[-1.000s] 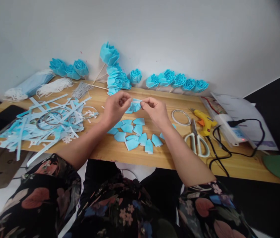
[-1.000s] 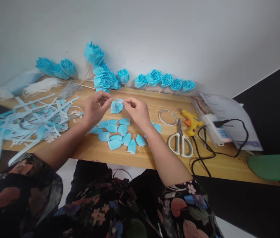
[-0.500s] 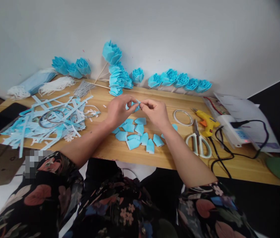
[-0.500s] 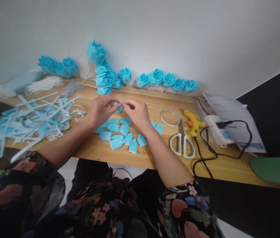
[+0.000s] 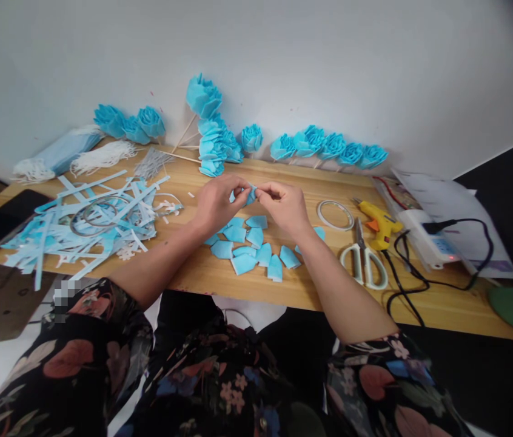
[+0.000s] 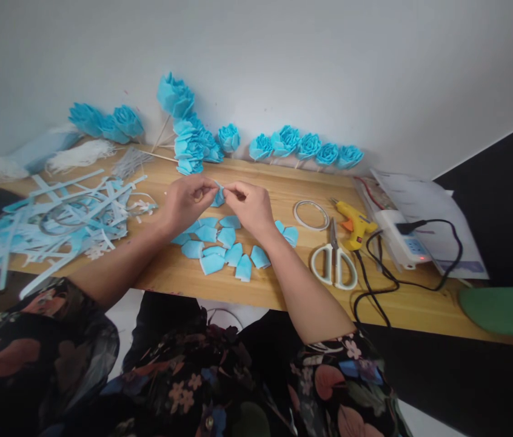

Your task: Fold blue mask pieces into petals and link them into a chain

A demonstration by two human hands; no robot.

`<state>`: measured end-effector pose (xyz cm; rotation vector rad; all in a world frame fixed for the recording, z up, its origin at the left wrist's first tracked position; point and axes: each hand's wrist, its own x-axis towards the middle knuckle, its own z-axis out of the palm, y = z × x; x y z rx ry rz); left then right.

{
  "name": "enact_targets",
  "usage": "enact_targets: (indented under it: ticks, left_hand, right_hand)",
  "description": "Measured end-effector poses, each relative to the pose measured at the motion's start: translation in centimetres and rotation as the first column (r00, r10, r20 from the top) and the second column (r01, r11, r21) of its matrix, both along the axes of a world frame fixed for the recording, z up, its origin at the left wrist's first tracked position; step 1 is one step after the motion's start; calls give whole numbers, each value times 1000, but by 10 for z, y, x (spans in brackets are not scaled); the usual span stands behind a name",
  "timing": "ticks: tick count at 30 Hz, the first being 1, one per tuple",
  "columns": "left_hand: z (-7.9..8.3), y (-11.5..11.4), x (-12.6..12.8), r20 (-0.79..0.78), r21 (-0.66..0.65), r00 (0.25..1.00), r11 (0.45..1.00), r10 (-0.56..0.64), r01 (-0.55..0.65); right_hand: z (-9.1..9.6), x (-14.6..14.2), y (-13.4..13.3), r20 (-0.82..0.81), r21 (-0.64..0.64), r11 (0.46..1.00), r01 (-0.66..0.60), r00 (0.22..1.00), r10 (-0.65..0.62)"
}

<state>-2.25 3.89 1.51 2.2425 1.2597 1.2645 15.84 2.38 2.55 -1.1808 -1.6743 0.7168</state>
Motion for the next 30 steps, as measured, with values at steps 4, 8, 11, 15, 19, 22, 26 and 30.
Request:
enact_targets:
  ticks: [4,8,11,15,19,22,26,30]
  left_hand:
    - [0,-1,1,19,12,1000,1000,9,-9]
    - [0,-3,3,61,-36,998,999,-5,8]
    - [1,-3,4,128,-88,991,995,-35,47]
    - [3,-1,5,282,-195,958,974,-56,114]
    - [4,1,4,382,-259,923,956,-32,140]
    - [4,3,4,417,-283,909,949,-4,135]
    - [3,5,1,437,-303,899,945,21,125]
    - [4,8,-3,460,-305,886,947,52,102]
  right_hand:
    - [0,-1,-1,-4,11,1000,0,1000,0]
    - [0,-2,-1,2,17,1000,0,1000,0]
    - [-1,-2,-1,8,8,1000,4,1000,-4]
    - [0,-1,-1,-3,6,1000,7,1000,-7]
    - [2,0,0,-36,-9,1000,11,999,-11]
    - [2,2,1,-61,-28,999,16,998,-18]
    - [1,4,4,-83,-39,999,25,996,-29]
    - [-2,7,8,-164,-87,996,26,986,-40]
